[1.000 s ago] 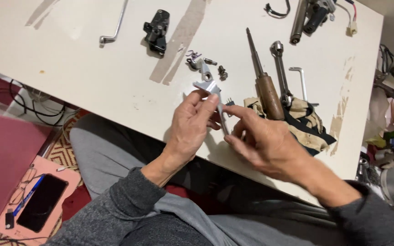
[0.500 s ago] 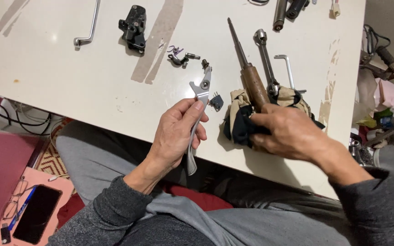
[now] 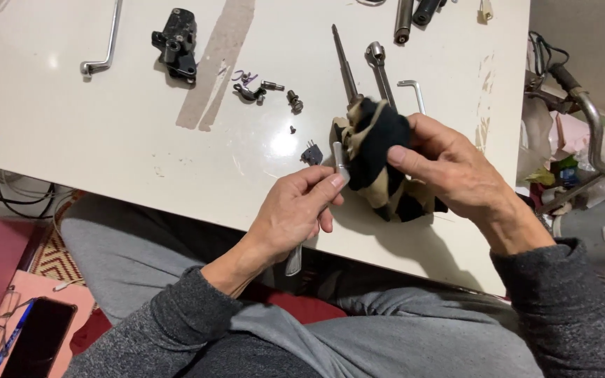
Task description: Reassembling a bicycle brake lever and master cylinder assembly on a work surface, including fitting the lever and using a wrench.
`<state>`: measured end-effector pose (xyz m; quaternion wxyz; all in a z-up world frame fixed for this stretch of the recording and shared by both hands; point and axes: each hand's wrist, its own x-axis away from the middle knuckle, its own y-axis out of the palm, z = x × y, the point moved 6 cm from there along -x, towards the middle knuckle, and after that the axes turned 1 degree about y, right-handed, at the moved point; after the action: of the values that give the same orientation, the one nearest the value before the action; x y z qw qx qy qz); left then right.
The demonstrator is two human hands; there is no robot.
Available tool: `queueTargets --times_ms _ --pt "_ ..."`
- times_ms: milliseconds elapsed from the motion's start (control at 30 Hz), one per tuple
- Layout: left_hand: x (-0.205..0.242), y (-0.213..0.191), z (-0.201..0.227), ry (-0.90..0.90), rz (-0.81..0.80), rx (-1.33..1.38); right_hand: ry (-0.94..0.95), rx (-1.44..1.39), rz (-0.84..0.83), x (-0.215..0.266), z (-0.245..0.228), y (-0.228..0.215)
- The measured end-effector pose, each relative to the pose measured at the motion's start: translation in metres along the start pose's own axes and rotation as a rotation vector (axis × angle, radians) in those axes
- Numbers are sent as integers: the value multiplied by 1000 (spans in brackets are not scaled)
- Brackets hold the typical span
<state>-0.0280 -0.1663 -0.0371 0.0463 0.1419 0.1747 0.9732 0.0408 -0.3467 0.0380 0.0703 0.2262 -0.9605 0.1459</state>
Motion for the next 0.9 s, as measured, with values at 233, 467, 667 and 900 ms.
queueTargets --times_ms 233,467,667,900 --pt "1 -1 -2 1 -20 -141 203 343 3 4 -9 -10" --pt "10 6 16 28 137 -105 177 732 -50 -3 -12 -5" --pt "2 10 -2 -33 157 -169 7 880 16 -14 5 11" --pt "7 15 -4 -111 109 -223 53 1001 146 -21 1 2"
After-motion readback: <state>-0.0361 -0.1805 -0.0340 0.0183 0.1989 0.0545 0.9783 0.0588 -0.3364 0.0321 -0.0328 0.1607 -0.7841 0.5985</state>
